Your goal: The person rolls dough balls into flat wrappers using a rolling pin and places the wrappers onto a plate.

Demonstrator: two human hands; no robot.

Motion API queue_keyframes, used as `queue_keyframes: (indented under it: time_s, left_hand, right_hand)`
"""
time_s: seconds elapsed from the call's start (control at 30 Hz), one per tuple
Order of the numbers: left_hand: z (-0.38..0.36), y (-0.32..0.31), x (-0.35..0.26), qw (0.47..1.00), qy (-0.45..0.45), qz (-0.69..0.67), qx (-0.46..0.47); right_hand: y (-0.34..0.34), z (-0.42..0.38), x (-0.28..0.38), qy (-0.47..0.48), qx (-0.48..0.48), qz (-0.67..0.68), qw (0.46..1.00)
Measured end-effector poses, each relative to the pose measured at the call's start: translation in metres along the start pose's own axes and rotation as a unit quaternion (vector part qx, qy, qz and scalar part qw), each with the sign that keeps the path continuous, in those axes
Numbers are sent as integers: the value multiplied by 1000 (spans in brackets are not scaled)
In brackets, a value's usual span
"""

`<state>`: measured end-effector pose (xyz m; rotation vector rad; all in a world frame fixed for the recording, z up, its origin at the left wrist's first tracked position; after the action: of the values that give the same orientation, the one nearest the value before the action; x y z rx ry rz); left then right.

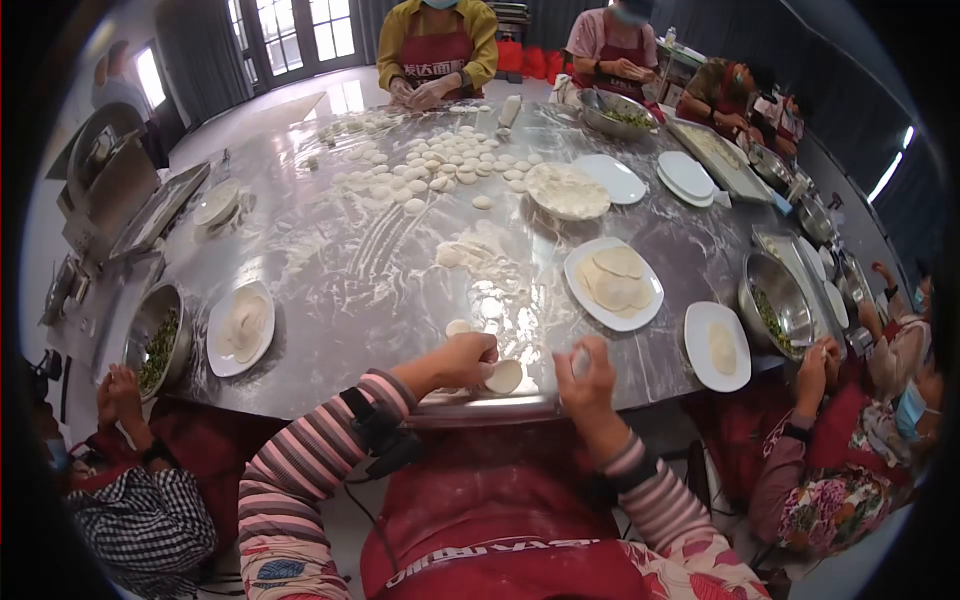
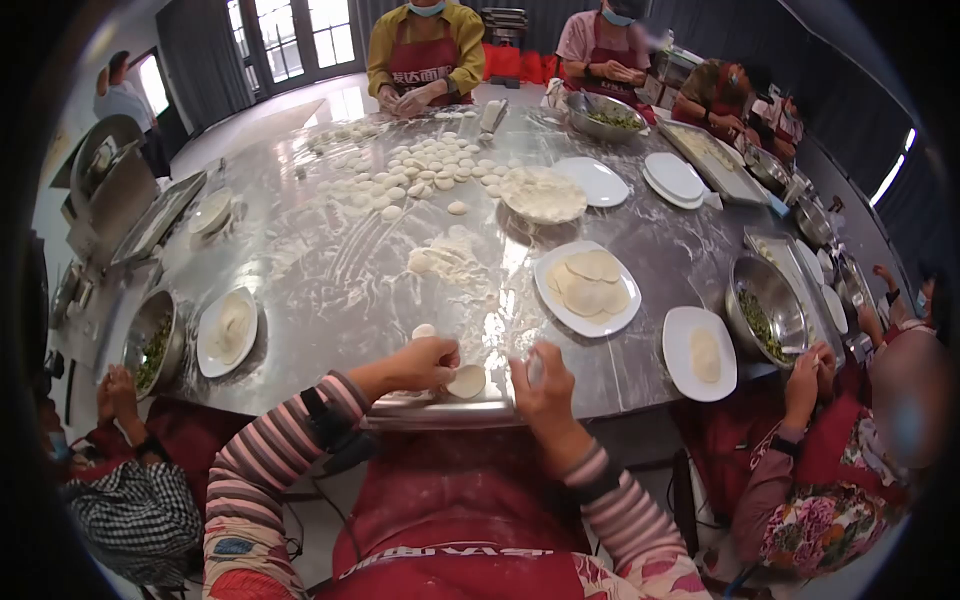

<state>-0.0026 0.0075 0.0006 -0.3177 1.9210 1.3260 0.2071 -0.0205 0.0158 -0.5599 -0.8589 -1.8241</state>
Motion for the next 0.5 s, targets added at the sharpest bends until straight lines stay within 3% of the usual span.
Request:
queue_keyframes:
  time_s: [0.07,0.17,0.23,0.3,0.37,0.43,0.5]
  left_hand:
    - [8,4,-3,997,-48,58,0]
    - [24,1,2,993,-17,94,-63]
    - [19,4,-11,992,-14,105,-70]
    - [13,4,-21,992,-36,117,0]
    - [9,-2,-11,992,-52,115,-26]
    - [-1,2,-14,999,24,41,-20]
    - [-4,0,-12,999,20,44,1]
  right_hand:
    - [-18,27,-8,46,-10,-15,999]
    - [-45,58,-22,8,43,-17,999]
    - [-39,52,-17,34,30,-27,999]
    - [-20,32,-11,73,15,-58,996]
    - [1,2,1,26,1,-13,1000]
    - [2,0,1,9,0,-7,1000]
    - [-7,9,-5,18,-10,-30,999]
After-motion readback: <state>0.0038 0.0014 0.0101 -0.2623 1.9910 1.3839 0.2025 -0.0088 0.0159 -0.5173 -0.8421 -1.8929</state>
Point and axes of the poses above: each hand's wrist, its own z-axis towards the middle knuckle, its own y-axis out of the back of the hand, x = y × z, the point moved 2 cm from there along z, towards the middle knuckle, and after that the axes turned 5 degrees about z, right-handed, at the moved point
